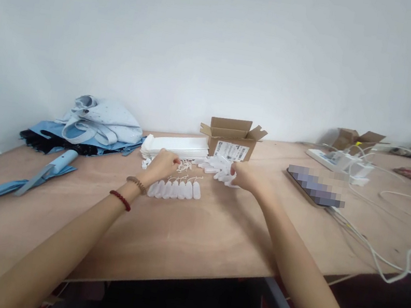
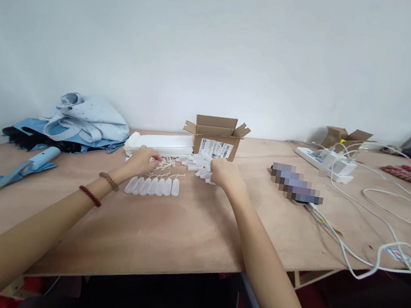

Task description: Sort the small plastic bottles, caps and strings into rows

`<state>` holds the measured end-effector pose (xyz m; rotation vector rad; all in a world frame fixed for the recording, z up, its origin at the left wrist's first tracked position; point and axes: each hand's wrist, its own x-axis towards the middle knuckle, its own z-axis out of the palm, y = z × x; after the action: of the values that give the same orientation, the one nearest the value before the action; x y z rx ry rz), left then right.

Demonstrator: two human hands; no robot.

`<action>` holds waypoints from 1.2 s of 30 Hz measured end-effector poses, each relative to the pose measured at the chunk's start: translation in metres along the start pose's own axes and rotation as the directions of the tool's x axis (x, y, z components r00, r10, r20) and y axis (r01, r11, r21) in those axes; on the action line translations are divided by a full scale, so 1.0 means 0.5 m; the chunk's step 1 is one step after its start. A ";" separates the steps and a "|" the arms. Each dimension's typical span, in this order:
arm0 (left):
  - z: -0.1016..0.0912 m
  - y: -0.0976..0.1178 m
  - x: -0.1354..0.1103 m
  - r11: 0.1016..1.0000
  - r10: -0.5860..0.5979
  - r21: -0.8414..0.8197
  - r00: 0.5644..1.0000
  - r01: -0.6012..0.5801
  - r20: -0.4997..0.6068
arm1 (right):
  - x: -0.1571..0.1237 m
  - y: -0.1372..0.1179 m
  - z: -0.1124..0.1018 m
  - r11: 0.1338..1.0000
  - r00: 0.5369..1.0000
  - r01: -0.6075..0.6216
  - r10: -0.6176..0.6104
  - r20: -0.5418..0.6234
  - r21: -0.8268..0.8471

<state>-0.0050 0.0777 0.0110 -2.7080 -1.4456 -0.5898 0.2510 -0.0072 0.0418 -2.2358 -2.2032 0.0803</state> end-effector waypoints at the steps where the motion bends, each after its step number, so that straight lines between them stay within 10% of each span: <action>1: -0.001 0.006 0.009 1.000 0.010 0.006 1.000 -0.010 0.019 | 0.001 0.002 0.001 1.000 1.000 -0.005 0.005 0.024 -0.005; 20: 0.039 0.011 0.067 0.998 -0.051 -0.039 0.992 0.056 0.118 | -0.009 -0.011 0.008 0.998 0.999 0.033 -0.031 0.029 -0.059; 36: -0.010 -0.014 0.086 0.837 -0.204 -0.519 0.979 0.171 -0.007 | -0.005 -0.005 0.015 0.997 0.998 0.055 -0.056 -0.030 -0.057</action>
<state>0.0093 0.1150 0.0287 -2.8898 -1.7652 -1.2301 0.2483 -0.0099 0.0344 -2.1853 -2.2776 -0.0162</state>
